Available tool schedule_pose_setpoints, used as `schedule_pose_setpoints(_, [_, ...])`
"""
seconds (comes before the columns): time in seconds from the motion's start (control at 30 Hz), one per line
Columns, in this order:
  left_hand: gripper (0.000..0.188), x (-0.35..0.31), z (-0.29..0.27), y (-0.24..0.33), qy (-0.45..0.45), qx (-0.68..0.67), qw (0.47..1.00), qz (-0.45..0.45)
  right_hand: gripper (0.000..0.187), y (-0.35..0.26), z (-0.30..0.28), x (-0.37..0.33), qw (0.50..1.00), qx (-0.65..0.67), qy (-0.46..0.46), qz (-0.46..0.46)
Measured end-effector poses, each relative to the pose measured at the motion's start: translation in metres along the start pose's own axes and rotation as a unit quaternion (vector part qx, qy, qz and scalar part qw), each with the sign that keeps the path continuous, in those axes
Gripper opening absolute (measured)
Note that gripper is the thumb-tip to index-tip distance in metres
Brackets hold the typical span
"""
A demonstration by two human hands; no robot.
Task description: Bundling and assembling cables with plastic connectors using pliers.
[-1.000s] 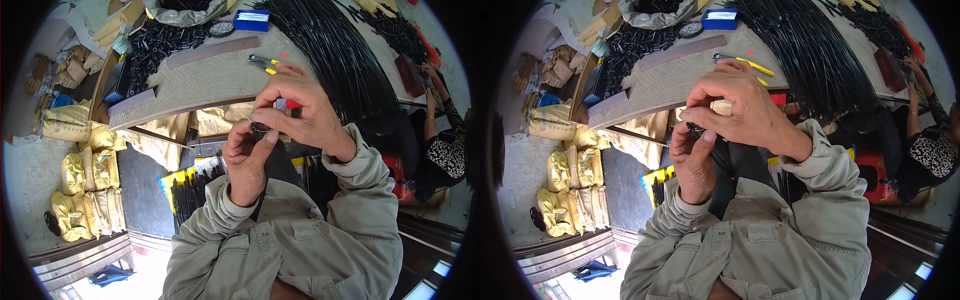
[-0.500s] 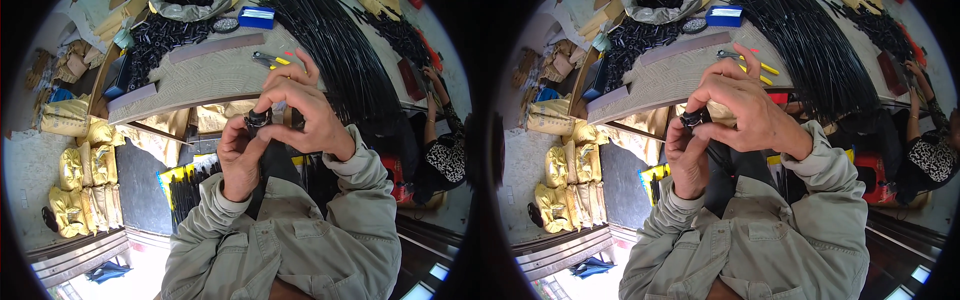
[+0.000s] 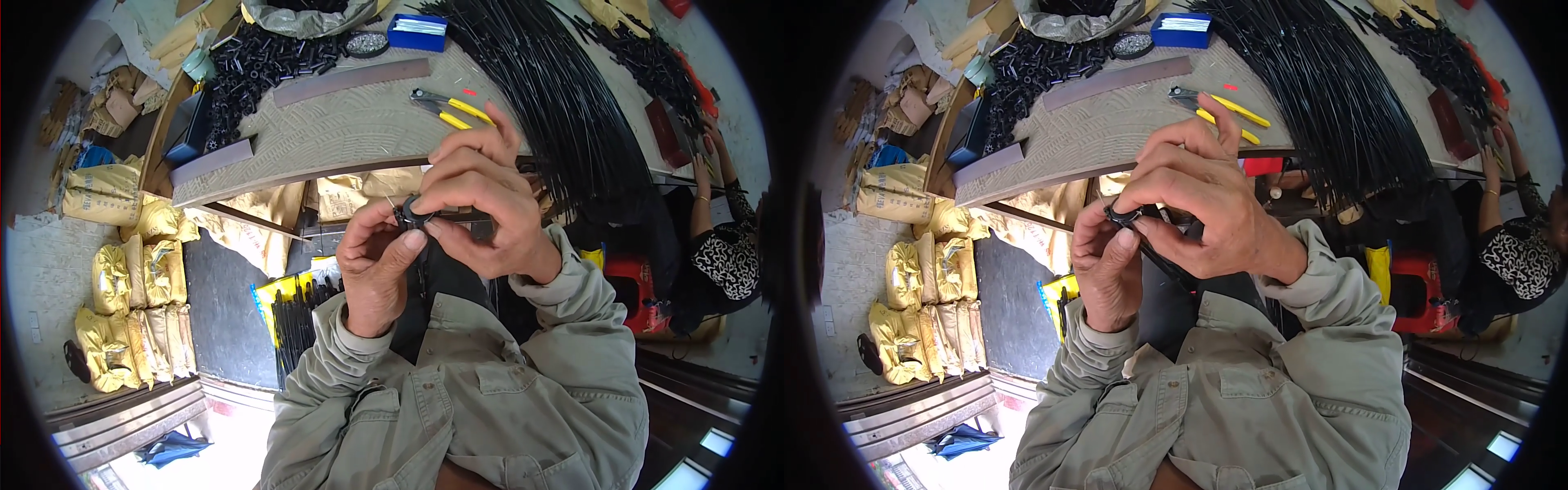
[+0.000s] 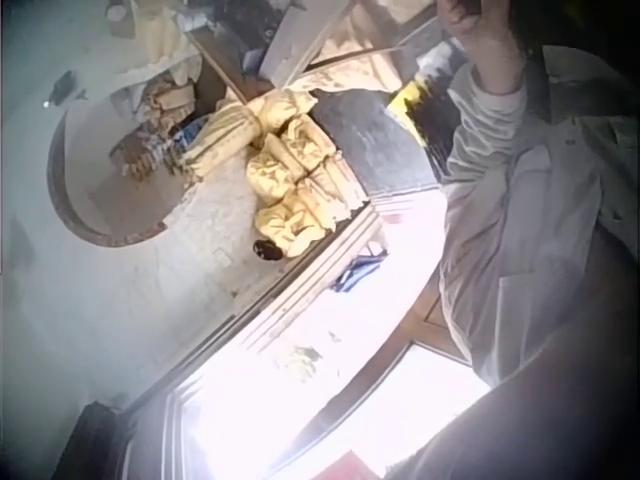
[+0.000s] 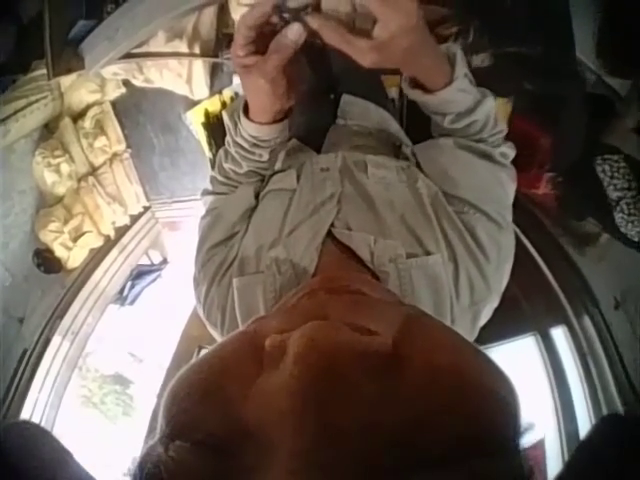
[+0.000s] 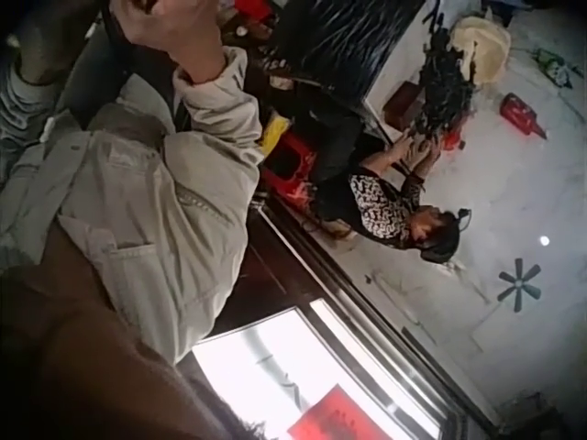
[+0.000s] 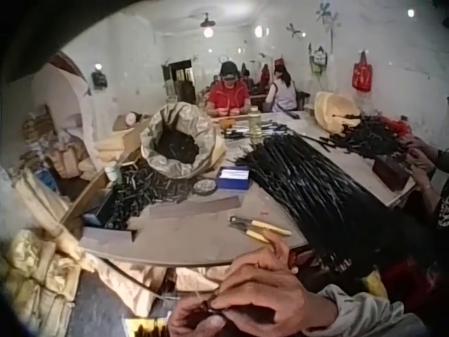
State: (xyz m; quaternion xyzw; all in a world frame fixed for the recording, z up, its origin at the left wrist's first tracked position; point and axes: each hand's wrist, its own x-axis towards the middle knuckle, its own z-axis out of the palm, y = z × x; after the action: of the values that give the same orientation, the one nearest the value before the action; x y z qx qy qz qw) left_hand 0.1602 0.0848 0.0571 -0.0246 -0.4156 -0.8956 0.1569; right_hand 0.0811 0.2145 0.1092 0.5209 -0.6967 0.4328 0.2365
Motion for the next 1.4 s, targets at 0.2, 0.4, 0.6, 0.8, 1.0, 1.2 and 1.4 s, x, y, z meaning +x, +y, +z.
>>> schedule_pose_setpoints(0.2, [0.030,-0.002,-0.003,0.001,0.009,-0.021,1.000,0.009,0.025,-0.006,0.029,-0.025,0.834,0.413,0.177,0.320])
schedule_pose_setpoints(0.4, [0.028,-0.008,-0.016,0.014,-0.056,-0.023,0.998,-0.001,0.023,-0.002,0.037,-0.048,0.824,0.479,-0.012,0.302])
schedule_pose_setpoints(0.6, [0.027,-0.019,-0.012,0.018,-0.002,0.040,0.998,0.038,0.022,-0.022,0.035,-0.037,0.891,0.367,-0.041,0.263])
schedule_pose_setpoints(0.8, [0.029,-0.022,-0.020,0.022,-0.029,0.074,0.997,0.016,0.026,-0.019,0.039,-0.040,0.898,0.361,-0.038,0.249])
schedule_pose_setpoints(1.0, [0.029,-0.022,-0.030,0.022,-0.068,0.068,0.995,-0.003,0.026,-0.015,0.045,-0.040,0.826,0.451,-0.099,0.324])
schedule_pose_setpoints(1.2, [0.031,-0.023,-0.042,0.022,-0.122,0.039,0.990,-0.054,0.024,-0.005,0.049,-0.046,0.838,0.477,-0.120,0.235])
schedule_pose_setpoints(1.4, [0.031,-0.032,-0.053,0.016,-0.107,0.043,0.993,-0.032,0.022,-0.005,0.045,-0.040,0.849,0.425,-0.180,0.258])
